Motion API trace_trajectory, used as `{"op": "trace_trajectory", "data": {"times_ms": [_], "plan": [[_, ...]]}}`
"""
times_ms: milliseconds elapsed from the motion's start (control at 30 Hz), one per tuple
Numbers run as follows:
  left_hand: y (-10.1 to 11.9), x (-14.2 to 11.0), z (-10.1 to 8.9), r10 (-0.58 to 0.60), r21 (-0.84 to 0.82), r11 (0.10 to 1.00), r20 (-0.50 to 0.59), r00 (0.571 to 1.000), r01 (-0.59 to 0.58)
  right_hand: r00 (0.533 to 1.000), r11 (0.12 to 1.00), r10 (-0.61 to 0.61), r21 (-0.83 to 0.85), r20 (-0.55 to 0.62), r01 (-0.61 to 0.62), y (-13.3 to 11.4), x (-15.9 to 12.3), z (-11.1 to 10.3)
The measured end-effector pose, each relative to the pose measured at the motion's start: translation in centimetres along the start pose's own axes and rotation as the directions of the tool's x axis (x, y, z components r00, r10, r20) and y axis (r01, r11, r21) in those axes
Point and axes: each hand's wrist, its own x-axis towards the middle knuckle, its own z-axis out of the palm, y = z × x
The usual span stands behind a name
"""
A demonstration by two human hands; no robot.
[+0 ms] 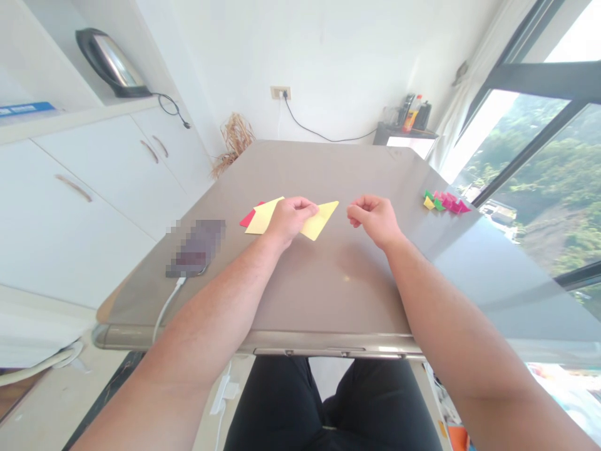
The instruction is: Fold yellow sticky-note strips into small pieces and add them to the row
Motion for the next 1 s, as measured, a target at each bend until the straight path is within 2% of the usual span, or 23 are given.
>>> {"op": "trace_trajectory", "data": {"times_ms": [67, 167, 233, 367, 433, 500, 600, 700, 800, 900, 1000], "plan": [[-0.5, 0.2, 0.3, -0.019, -0.12, 0.993, -0.009, 1.0, 0.018, 0.994, 0.997, 0.032, 0.067, 0.101, -0.038, -0.2, -0.2, 0.5], [-1.1, 0.1, 0.8, -0.023, -0.224, 0.974, 0.029, 0.999, 0.029, 0.949, 0.996, 0.079, 0.025, 0.305, -0.09, -0.5, -0.4, 1.5], [-1.2, -0.1, 1.1, -0.039, -0.224, 0.973, 0.061, 0.997, 0.052, 0.952, 0.996, 0.079, 0.013, 0.296, -0.087, -0.5, -0.3, 2.0], [-0.8, -0.6, 1.3, -0.056, -0.148, 0.986, 0.156, 0.986, 0.079, 0.992, 0.996, 0.073, 0.035, 0.104, -0.077, -0.3, 0.0, 2.1], [-0.7, -0.7, 1.4, -0.07, -0.138, 0.985, 0.226, 0.972, 0.103, 0.995, 0.998, 0.058, 0.008, 0.082, -0.059, -0.2, 0.1, 1.9], [-0.6, -0.7, 1.4, -0.09, -0.159, 0.978, 0.256, 0.963, 0.133, 0.993, 0.999, 0.037, 0.02, 0.115, -0.04, -0.2, 0.0, 1.6], [-0.6, -0.4, 1.0, -0.131, -0.231, 0.956, 0.211, 0.969, 0.179, 0.977, 0.984, -0.05, 0.179, 0.208, 0.013, -0.2, -0.2, 1.0], [-0.5, -0.1, 0.4, -0.181, -0.304, 0.922, 0.204, 0.962, 0.238, 0.928, 0.959, -0.163, 0.276, 0.336, 0.068, -0.2, -0.2, 0.4], [-0.4, 0.0, 0.1, -0.196, -0.338, 0.9, 0.249, 0.948, 0.275, 0.899, 0.981, -0.154, 0.169, 0.411, 0.091, 0.0, -0.2, 0.2], [-0.3, -0.1, 0.1, -0.188, -0.346, 0.895, 0.278, 0.942, 0.281, 0.92, 0.993, -0.112, 0.062, 0.375, 0.095, 0.0, -0.3, 0.4], [-0.2, -0.3, 0.2, -0.188, -0.344, 0.893, 0.302, 0.935, 0.291, 0.934, 0.994, -0.108, 0.064, 0.34, 0.092, -0.1, -0.4, 0.7]]}}
